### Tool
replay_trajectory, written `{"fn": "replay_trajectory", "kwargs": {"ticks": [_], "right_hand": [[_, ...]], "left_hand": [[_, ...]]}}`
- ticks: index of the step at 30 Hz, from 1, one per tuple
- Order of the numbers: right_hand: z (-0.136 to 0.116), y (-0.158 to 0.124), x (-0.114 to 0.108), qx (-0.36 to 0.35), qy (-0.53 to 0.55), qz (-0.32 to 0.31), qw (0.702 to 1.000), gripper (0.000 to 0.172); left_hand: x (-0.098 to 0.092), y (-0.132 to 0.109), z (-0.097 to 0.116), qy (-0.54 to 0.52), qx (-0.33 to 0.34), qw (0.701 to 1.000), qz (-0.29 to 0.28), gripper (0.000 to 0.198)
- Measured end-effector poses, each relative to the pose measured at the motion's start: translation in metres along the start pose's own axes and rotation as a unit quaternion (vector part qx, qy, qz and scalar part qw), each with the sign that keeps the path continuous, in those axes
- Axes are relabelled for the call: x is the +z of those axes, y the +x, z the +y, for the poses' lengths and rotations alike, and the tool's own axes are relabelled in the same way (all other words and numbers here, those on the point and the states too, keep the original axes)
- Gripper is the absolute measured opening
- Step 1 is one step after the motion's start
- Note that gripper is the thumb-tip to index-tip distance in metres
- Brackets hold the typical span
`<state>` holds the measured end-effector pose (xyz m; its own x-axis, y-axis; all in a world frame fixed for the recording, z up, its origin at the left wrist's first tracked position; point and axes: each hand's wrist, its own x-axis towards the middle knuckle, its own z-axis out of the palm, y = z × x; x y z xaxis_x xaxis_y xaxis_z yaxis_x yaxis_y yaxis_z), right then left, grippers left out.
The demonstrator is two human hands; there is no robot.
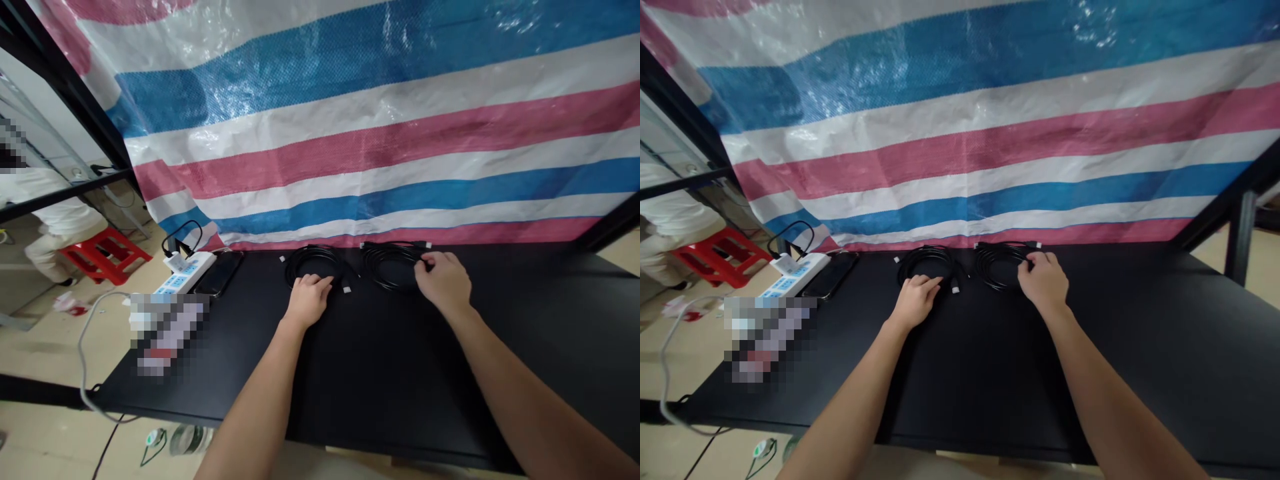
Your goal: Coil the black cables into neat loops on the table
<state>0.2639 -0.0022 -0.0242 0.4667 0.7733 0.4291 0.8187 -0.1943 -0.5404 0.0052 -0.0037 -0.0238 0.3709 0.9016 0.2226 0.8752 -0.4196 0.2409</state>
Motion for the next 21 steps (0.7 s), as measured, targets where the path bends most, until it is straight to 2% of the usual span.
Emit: {"fn": "replay_trajectory", "kwargs": {"ticks": [3,9,13,16,18,21], "right_hand": [[0.018,0.003,-0.002,0.047,-0.032,-0.015,0.998,0.023],[0.025,0.011,-0.003,0.125,-0.054,-0.111,0.984,0.026],[0.03,0.015,-0.006,0.17,-0.001,-0.091,0.981,0.013],[0.031,0.016,-0.009,0.192,0.132,-0.058,0.971,0.007],[0.028,0.017,-0.012,0.202,0.298,-0.048,0.932,0.011],[0.023,0.015,-0.018,0.197,0.534,-0.09,0.817,0.02]], "left_hand": [[0.0,0.0,0.001,-0.016,-0.007,1.0,0.012,0.032],[0.0,0.0,0.003,-0.045,-0.017,0.998,0.043,0.035],[0.001,0.0,0.002,-0.063,-0.019,0.992,0.107,0.036],[0.005,0.0,-0.001,-0.069,-0.036,0.984,0.161,0.034],[0.008,0.001,-0.004,-0.072,-0.049,0.977,0.193,0.032],[0.01,0.001,-0.007,-0.08,-0.06,0.967,0.233,0.029]]}}
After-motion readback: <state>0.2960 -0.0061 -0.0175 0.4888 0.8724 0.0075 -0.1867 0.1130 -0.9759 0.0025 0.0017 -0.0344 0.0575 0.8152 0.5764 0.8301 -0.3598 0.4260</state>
